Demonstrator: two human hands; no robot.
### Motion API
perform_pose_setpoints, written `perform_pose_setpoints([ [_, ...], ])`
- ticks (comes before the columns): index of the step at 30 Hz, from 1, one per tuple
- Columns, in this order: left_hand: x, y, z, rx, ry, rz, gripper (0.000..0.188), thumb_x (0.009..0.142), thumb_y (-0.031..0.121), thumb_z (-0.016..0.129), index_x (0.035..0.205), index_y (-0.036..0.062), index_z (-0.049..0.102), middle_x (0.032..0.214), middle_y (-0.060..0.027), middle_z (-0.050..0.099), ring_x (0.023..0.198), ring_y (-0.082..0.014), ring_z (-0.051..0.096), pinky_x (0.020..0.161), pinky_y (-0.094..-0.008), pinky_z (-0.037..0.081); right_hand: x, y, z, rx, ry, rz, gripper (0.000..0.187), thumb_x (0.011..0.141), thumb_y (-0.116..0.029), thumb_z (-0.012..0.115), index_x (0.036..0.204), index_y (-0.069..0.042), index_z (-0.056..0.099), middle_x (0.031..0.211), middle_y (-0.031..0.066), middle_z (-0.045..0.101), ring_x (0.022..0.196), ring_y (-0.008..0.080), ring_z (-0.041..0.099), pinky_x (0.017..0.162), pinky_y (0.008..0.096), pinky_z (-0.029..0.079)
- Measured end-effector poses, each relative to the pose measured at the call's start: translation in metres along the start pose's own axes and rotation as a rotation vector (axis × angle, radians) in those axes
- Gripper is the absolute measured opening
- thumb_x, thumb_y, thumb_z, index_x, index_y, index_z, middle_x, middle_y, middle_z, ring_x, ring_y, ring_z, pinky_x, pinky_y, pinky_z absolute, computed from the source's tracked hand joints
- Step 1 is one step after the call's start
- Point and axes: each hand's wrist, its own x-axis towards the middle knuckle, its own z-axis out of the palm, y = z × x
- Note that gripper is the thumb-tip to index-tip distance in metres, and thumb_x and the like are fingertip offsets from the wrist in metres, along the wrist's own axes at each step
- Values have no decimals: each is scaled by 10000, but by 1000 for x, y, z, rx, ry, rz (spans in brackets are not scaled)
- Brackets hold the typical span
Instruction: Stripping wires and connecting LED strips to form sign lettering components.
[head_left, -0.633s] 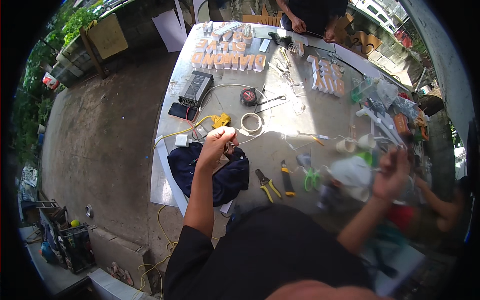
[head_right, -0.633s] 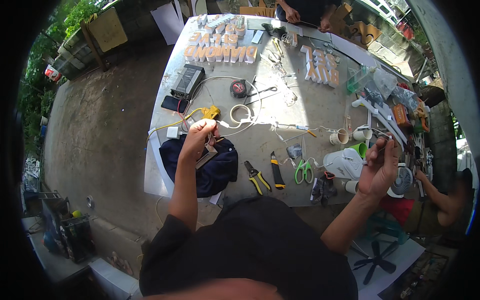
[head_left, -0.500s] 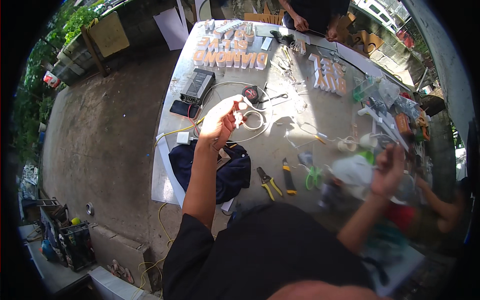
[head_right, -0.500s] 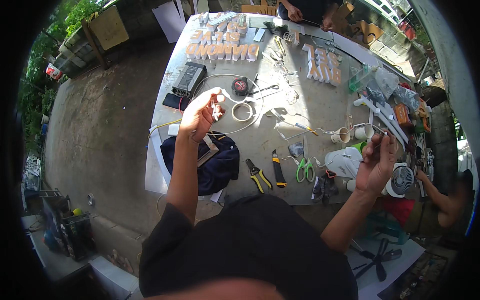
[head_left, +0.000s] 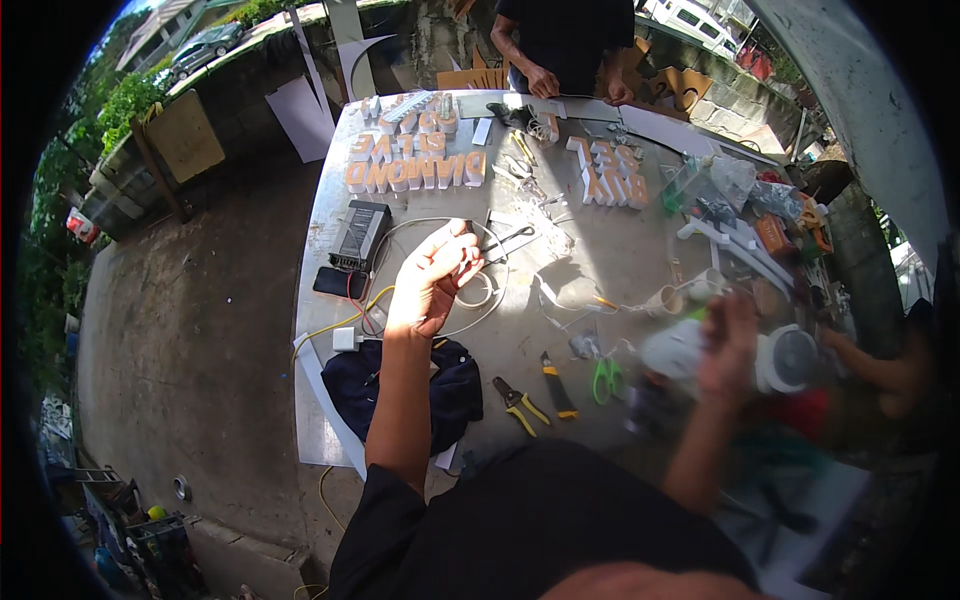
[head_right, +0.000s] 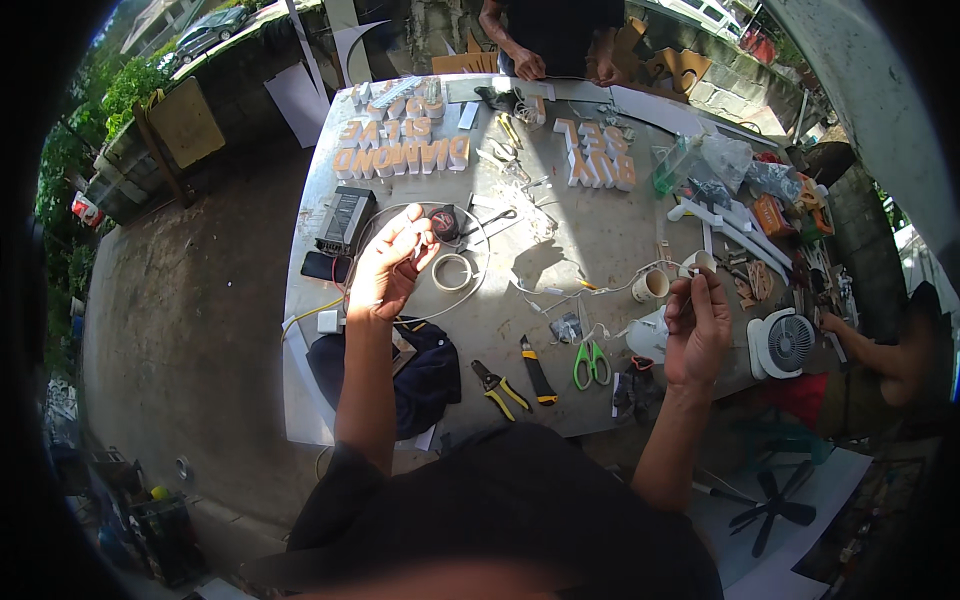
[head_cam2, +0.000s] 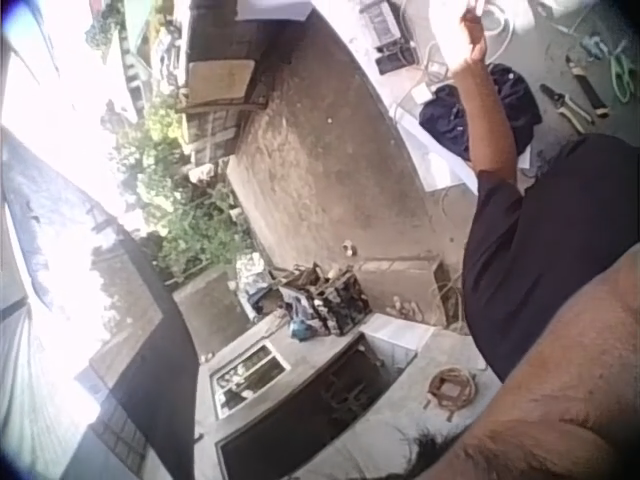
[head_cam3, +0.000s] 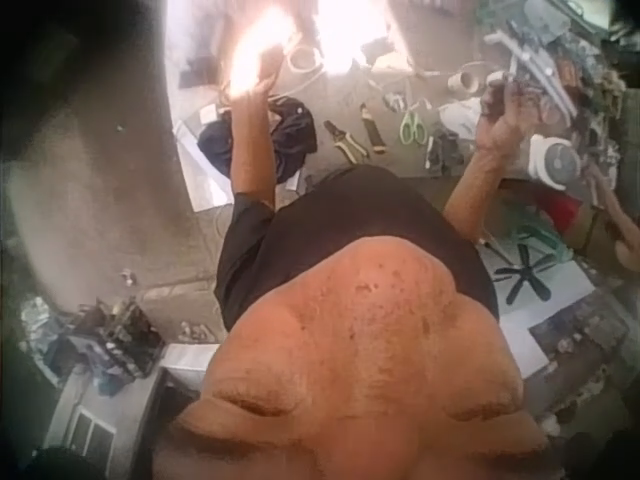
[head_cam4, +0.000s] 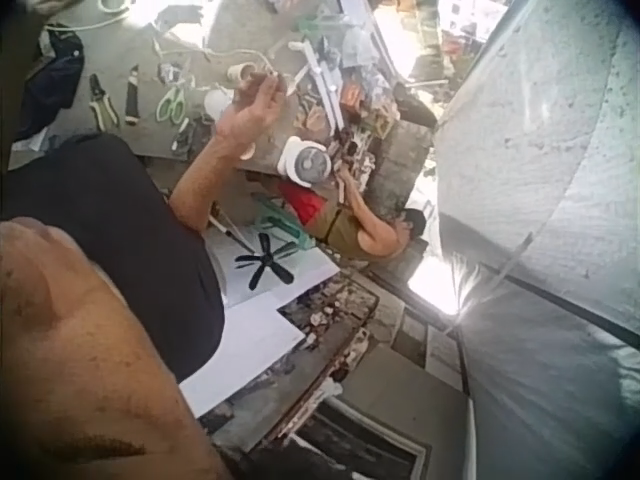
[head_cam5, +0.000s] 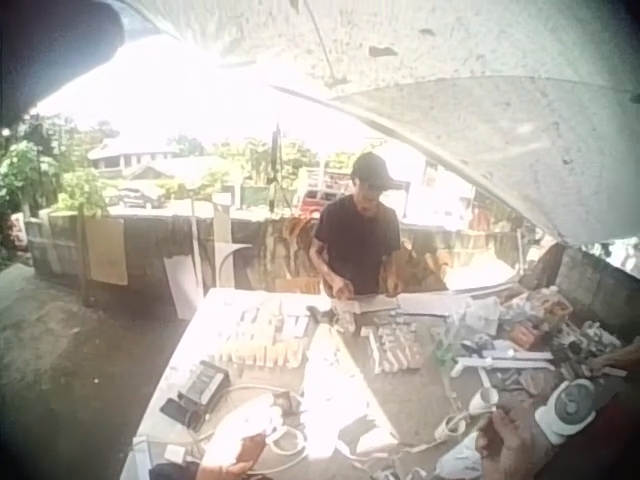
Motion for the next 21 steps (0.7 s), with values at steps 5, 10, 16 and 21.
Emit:
perform_pose_setpoints([
  [5,-1,1,-1,29,6,28,380,865,97,651,1218,12,540,1034,-51,637,874,-123,627,860,-308,541,-3,-1,8,19,-41,-27,147,950,-159,560,1059,-66,593,803,57,660,577,73,544,466,177,361],
  [10,-6,-1,-7,9,45,41,363,871,82,640,1211,-2,543,1038,-77,630,859,-134,630,835,-306,549,-2,-1,12,4,-25,-6,138,948,-158,561,1046,-67,594,790,59,662,573,73,550,467,173,364],
  [16,-9,3,-8,30,69,61,363,877,104,641,1213,16,539,1021,-54,622,840,-112,622,826,-294,549,-3,-2,11,9,-54,-11,134,946,-163,568,1038,-70,598,789,57,661,579,74,555,467,171,364],
  [21,-11,1,-6,71,90,73,348,886,136,638,1206,29,552,1000,-47,632,815,-103,617,789,-283,543,-5,-4,13,6,-78,-23,133,942,-166,578,1031,-70,602,785,49,658,580,73,554,470,170,364],
])
